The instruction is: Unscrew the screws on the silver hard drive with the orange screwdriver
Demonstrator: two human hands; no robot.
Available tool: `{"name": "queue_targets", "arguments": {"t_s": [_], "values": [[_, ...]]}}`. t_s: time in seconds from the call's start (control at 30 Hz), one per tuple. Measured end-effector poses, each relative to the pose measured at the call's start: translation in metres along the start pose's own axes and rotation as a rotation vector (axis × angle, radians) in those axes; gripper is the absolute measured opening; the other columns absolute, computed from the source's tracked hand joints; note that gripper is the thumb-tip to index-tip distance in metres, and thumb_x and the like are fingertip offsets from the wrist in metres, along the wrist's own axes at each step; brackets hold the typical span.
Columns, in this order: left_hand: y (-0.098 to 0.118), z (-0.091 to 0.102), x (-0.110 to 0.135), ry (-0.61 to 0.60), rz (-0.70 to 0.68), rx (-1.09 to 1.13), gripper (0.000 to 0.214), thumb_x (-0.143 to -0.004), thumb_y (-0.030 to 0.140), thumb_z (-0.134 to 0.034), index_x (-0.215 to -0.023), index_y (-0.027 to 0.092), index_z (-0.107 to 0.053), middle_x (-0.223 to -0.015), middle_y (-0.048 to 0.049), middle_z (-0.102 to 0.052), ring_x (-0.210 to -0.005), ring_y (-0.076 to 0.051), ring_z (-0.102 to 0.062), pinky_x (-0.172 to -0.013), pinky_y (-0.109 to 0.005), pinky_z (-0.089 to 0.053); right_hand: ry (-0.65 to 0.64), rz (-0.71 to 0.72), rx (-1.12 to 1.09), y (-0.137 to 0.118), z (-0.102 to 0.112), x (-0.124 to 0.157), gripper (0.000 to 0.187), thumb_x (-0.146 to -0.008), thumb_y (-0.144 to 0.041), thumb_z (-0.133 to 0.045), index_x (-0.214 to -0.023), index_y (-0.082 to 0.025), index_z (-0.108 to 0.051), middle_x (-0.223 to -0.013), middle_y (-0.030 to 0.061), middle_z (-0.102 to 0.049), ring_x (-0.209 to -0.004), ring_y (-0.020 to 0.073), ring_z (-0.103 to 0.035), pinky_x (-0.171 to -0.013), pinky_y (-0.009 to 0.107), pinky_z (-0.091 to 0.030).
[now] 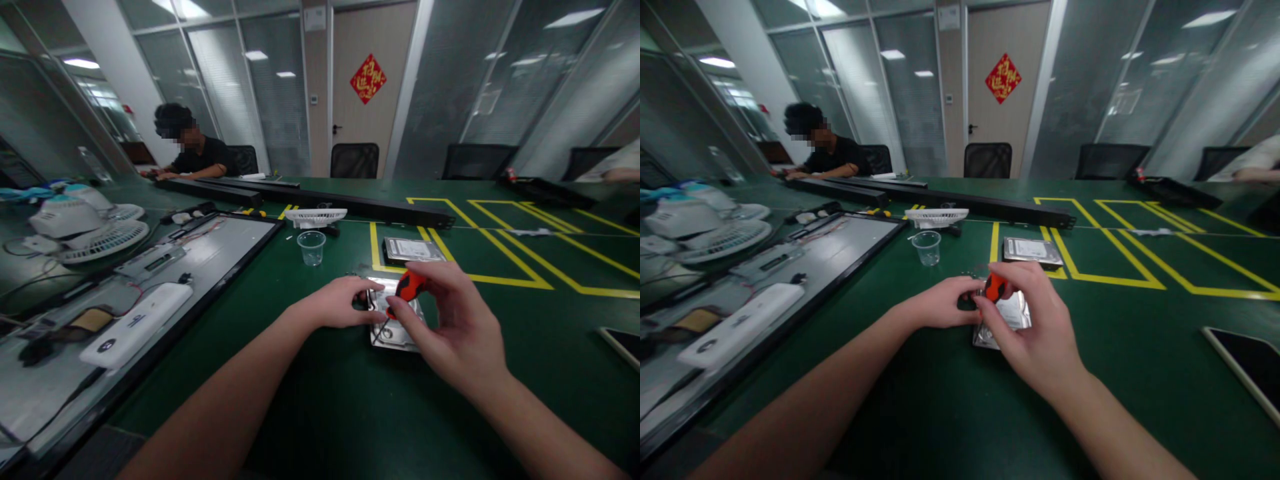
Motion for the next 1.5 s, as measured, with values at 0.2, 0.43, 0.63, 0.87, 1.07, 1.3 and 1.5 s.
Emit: {"name": "queue_targets", "arguments": {"t_s": [0.2, 0.43, 0.63, 0.87, 1.07, 1.3, 1.5], "values": [[-0.0003, 0.0010, 0.0005, -0.005, 0.017, 0.000, 0.059, -0.093, 0.062, -0.086, -0.137, 0.024, -0.078, -0.128, -0.0125, -0.078, -0.114, -0.033, -0.072, -0.102, -0.045, -0.057, -0.005, -0.046, -0.021, 0.0001, -0.0004, 0.0047, 0.058, -0.099, -0.014, -0.079, -0.151, -0.034, -0.064, -0.132, 0.0080, -0.075, -0.119, 0.0297, -0.075, -0.100, 0.049, -0.063], [0.0019, 0.0025, 0.0020, -0.006, 0.008, 0.003, 0.062, -0.094, 0.060, -0.086, -0.145, 0.027, -0.075, -0.133, -0.0122, -0.078, -0.119, -0.034, -0.072, -0.107, -0.047, -0.056, -0.032, -0.110, -0.142, 0.0008, -0.0004, 0.0063, 0.056, -0.102, -0.015, -0.073, -0.152, -0.034, -0.059, -0.142, 0.0103, -0.074, -0.126, 0.0303, -0.075, -0.108, 0.053, -0.062], [0.0015, 0.0013, -0.0001, -0.012, 0.006, -0.008, 0.060, -0.096, 0.062, -0.083, -0.142, 0.024, -0.076, -0.134, -0.0138, -0.077, -0.117, -0.034, -0.073, -0.104, -0.047, -0.056, -0.008, -0.066, -0.067, 0.0018, 0.0013, 0.0031, 0.057, -0.099, -0.017, -0.082, -0.149, -0.035, -0.061, -0.138, 0.0093, -0.071, -0.122, 0.0303, -0.072, -0.102, 0.051, -0.061], [-0.0006, -0.0017, -0.0004, -0.008, 0.008, 0.009, 0.063, -0.095, 0.064, -0.083, -0.144, 0.025, -0.075, -0.140, -0.0139, -0.076, -0.118, -0.033, -0.074, -0.107, -0.047, -0.057, 0.021, -0.003, 0.016, 0.0023, 0.0037, -0.0017, 0.051, -0.098, -0.018, -0.085, -0.142, -0.035, -0.065, -0.123, 0.0068, -0.067, -0.107, 0.0278, -0.068, -0.093, 0.050, -0.062], [-0.0023, -0.0024, -0.0014, 0.002, 0.012, 0.012, 0.065, -0.093, 0.066, -0.085, -0.143, 0.025, -0.075, -0.141, -0.0140, -0.076, -0.126, -0.036, -0.072, -0.112, -0.050, -0.055, 0.017, -0.039, -0.008, 0.0027, 0.0011, 0.0023, 0.055, -0.100, -0.017, -0.081, -0.148, -0.035, -0.062, -0.128, 0.0074, -0.069, -0.112, 0.0281, -0.072, -0.096, 0.050, -0.062], [-0.0010, -0.0010, 0.0000, -0.008, 0.025, -0.019, 0.069, -0.095, 0.062, -0.084, -0.151, 0.024, -0.071, -0.137, -0.0145, -0.076, -0.123, -0.036, -0.072, -0.109, -0.050, -0.055, -0.011, -0.106, -0.135, -0.0003, -0.0008, 0.0056, 0.056, -0.102, -0.014, -0.075, -0.152, -0.035, -0.059, -0.141, 0.0081, -0.072, -0.127, 0.0281, -0.073, -0.105, 0.048, -0.063], [0.0003, 0.0000, 0.0001, -0.011, 0.017, -0.025, 0.062, -0.096, 0.062, -0.083, -0.146, 0.026, -0.074, -0.137, -0.0128, -0.076, -0.122, -0.035, -0.072, -0.106, -0.046, -0.056, -0.025, -0.067, -0.109, 0.0001, 0.0004, 0.0034, 0.056, -0.100, -0.015, -0.078, -0.150, -0.035, -0.060, -0.139, 0.0078, -0.068, -0.118, 0.0273, -0.072, -0.101, 0.048, -0.061]]}}
Point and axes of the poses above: each hand's wrist, its own x-axis away from the middle knuckle, its own z-axis out of the back of the hand, y = z × x, the point moved 4 cm from there along -x, towards the middle knuckle
